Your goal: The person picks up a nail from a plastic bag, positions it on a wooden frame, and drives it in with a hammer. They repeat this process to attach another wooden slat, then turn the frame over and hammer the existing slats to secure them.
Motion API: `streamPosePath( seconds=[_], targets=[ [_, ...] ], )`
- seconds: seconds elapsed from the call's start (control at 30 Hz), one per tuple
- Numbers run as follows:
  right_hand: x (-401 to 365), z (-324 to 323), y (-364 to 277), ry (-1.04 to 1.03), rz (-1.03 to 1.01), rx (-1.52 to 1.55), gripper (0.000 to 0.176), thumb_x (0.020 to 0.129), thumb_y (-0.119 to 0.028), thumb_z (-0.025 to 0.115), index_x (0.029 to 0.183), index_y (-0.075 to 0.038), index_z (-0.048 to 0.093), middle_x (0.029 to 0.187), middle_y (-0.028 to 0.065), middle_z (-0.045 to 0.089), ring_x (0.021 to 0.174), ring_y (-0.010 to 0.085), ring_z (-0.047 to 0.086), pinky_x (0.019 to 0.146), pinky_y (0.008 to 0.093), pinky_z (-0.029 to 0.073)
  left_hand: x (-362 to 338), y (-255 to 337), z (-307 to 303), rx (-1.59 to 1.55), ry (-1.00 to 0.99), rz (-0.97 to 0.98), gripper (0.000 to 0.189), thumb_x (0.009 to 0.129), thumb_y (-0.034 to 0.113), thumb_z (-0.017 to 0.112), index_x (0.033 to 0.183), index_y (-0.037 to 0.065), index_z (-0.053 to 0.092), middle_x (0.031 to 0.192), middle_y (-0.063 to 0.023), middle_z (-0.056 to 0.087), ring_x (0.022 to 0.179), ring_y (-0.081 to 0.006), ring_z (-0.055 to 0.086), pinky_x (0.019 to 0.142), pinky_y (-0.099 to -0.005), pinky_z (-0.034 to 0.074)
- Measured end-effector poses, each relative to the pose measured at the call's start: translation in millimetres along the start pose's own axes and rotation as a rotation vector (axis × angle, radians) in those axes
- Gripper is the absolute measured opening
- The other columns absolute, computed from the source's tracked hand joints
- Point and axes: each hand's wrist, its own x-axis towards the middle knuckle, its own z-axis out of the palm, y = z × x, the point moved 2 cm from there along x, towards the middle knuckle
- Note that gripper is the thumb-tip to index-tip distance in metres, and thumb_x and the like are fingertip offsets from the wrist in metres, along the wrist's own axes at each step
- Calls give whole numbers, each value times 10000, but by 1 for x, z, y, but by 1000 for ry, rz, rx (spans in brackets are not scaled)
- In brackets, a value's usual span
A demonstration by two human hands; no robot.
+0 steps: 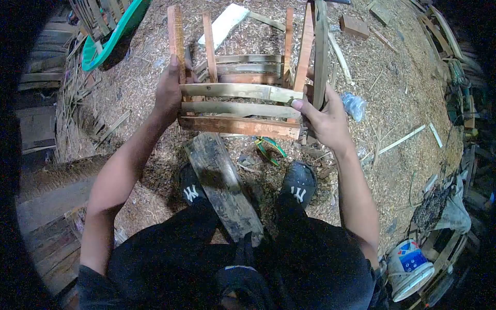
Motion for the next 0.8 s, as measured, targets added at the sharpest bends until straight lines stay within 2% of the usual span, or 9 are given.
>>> streamPosePath(
  seconds=[0.17,0.2,0.27,0.5,0.57,0.67,0.73,0.8],
  targets=[
    [1,-1,-9,20,234,-106,532,928,-99,717,1389,36,487,1098,76,688,996,124,639,899,304,516,6,0,-2,14,-4,-17,533,1070,556,367,998,68,571,805,-13,553,715,-104,546,670,-275,480],
    [1,1,-8,19,235,-105,532,928,-99,717,1389,36,487,1098,76,688,996,124,639,899,304,516,6,1,-2,31,-11,-25,530,1069,556,367,1000,71,571,805,-13,554,711,-101,540,667,-271,473],
    [2,4,-8,35,66,-88,481,946,-118,702,1356,38,507,1031,45,686,930,103,629,856,288,517,8,1,-3,49,-18,-32,527,1069,556,368,1001,74,570,805,-13,554,708,-98,533,665,-267,465],
    [4,-2,-4,27,97,-97,419,964,-154,695,1307,38,551,1059,65,701,956,100,638,859,285,516,10,0,-3,57,-87,7,500,1076,539,357,1006,86,557,801,3,537,721,-88,522,660,-257,456],
    [2,-6,1,56,223,-32,372,972,-183,695,1256,34,592,1046,70,712,934,101,643,850,286,518,4,0,-1,41,-93,5,500,1077,540,357,1006,86,554,802,4,534,722,-88,522,662,-257,458],
    [0,9,-9,132,109,-42,342,981,-204,690,1217,32,616,1015,62,716,901,100,641,836,284,517,-4,-5,2,62,-63,55,509,1076,546,358,1010,81,552,803,1,541,730,-89,537,670,-265,470],
    [-1,11,-9,156,121,-90,325,989,-213,678,1198,31,629,1027,63,718,910,102,643,840,290,518,-7,-6,4,-31,-6,10,530,1073,561,340,1033,71,539,764,-8,555,660,-112,542,611,-264,463],
    [-1,14,-11,141,101,-91,324,993,-221,673,1189,34,637,1051,74,717,941,110,646,858,293,515,-10,1,6,-2,11,-1,538,1073,565,336,1033,68,540,761,-13,556,656,-116,545,610,-266,465]
  ],
)
